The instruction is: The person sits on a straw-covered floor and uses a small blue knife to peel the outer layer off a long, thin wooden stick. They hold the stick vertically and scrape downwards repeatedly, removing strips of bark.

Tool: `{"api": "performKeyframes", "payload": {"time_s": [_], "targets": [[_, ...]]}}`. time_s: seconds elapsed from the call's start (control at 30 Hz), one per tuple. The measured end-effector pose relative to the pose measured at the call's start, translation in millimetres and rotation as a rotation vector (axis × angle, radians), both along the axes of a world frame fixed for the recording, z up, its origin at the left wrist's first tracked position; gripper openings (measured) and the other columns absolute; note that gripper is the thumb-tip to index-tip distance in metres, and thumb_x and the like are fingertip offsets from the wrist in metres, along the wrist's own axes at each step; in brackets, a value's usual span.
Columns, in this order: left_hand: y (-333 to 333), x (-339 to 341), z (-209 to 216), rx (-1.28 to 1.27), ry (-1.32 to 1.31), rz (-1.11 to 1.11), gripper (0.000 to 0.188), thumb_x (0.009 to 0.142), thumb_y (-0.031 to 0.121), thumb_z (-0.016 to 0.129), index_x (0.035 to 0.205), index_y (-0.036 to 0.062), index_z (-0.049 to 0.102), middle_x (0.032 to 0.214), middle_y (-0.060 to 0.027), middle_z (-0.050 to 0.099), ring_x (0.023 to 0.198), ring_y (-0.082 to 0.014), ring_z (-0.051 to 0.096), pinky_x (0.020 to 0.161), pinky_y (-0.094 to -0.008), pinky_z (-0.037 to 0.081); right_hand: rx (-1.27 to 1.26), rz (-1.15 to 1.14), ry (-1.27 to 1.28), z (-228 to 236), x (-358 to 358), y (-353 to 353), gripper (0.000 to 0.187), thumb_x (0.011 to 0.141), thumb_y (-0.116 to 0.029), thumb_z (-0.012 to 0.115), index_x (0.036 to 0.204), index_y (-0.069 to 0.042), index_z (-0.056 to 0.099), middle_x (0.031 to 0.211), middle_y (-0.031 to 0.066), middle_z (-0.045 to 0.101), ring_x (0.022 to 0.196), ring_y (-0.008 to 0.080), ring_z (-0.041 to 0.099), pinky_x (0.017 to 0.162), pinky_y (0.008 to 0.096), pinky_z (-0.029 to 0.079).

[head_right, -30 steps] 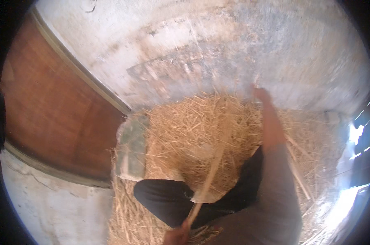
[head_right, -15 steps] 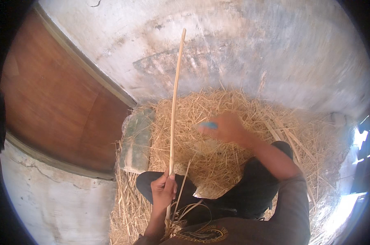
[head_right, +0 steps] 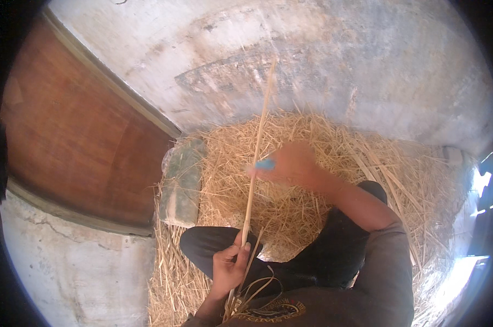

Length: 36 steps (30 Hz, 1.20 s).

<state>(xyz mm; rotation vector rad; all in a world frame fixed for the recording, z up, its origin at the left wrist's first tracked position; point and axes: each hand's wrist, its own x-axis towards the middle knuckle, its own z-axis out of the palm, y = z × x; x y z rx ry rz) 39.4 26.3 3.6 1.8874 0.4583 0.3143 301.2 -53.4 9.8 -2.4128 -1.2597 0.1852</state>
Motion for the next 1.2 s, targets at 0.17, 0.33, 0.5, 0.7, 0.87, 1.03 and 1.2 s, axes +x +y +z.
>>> {"api": "performKeyframes", "payload": {"time_s": [0.17,0.33,0.5,0.7,0.87,1.03,1.2], "targets": [[10,-7,-5,0.219,0.042,0.043,0.025,0.089,0.004,0.058,0.110,-0.0076,0.062,0.110,-0.0259,0.063,0.071,-0.0118,0.066,0.064,-0.0263,0.050,0.269,0.266,-0.155,-25,-38,-1,0.071,0.070,-0.079,0.056,0.051,-0.010,0.058,0.041,0.0071,0.046,0.039,0.0248,0.052,0.038,0.0382,0.038],[9,9,16,0.261,0.036,0.070,0.014,0.086,0.003,0.059,0.094,-0.0083,0.065,0.093,-0.0291,0.062,0.061,-0.0256,0.067,0.057,-0.0301,0.049,0.333,0.143,-0.221,-20,-15,8,0.070,0.071,-0.077,0.057,0.049,-0.010,0.056,0.039,0.0063,0.045,0.038,0.0248,0.051,0.038,0.0385,0.038],[6,-5,6,0.297,-0.018,-0.009,0.012,0.084,0.002,0.062,0.091,-0.0072,0.065,0.094,-0.0287,0.062,0.059,-0.0321,0.064,0.054,-0.0324,0.048,0.104,0.003,-0.156,-22,21,5,0.072,0.073,-0.079,0.051,0.050,-0.011,0.058,0.041,0.0067,0.047,0.038,0.0239,0.051,0.038,0.0378,0.038],[12,2,14,0.434,-0.049,0.005,0.010,0.084,0.002,0.061,0.083,-0.0069,0.063,0.090,-0.0281,0.062,0.050,-0.0317,0.059,0.046,-0.0341,0.044,0.317,0.134,-0.212,-27,-17,1,0.072,0.075,-0.080,0.049,0.052,-0.012,0.058,0.042,0.0062,0.047,0.036,0.0234,0.048,0.038,0.0366,0.037],[6,-6,10,0.409,-0.013,-0.001,0.011,0.083,0.002,0.060,0.076,-0.0065,0.060,0.090,-0.0272,0.062,0.048,-0.0313,0.058,0.044,-0.0340,0.043,0.176,0.009,-0.099,-24,23,2,0.075,0.076,-0.080,0.046,0.054,-0.010,0.060,0.041,0.0062,0.046,0.035,0.0220,0.047,0.038,0.0363,0.037],[1,-11,3,0.414,0.015,-0.030,0.013,0.083,0.003,0.060,0.072,-0.0051,0.059,0.090,-0.0265,0.063,0.050,-0.0315,0.059,0.045,-0.0342,0.044,0.413,0.055,-0.380,-62,4,1,0.080,0.078,-0.081,0.041,0.057,-0.007,0.061,0.041,0.0040,0.044,0.036,0.0200,0.044,0.038,0.0370,0.035],[-9,-35,8,0.333,0.088,-0.069,0.014,0.083,0.004,0.062,0.072,-0.0040,0.060,0.092,-0.0255,0.064,0.051,-0.0294,0.061,0.047,-0.0342,0.046,-0.021,-0.190,-0.069,-32,64,-3,0.080,0.079,-0.082,0.037,0.060,-0.008,0.064,0.042,0.0060,0.047,0.038,0.0218,0.046,0.042,0.0381,0.038]]}}
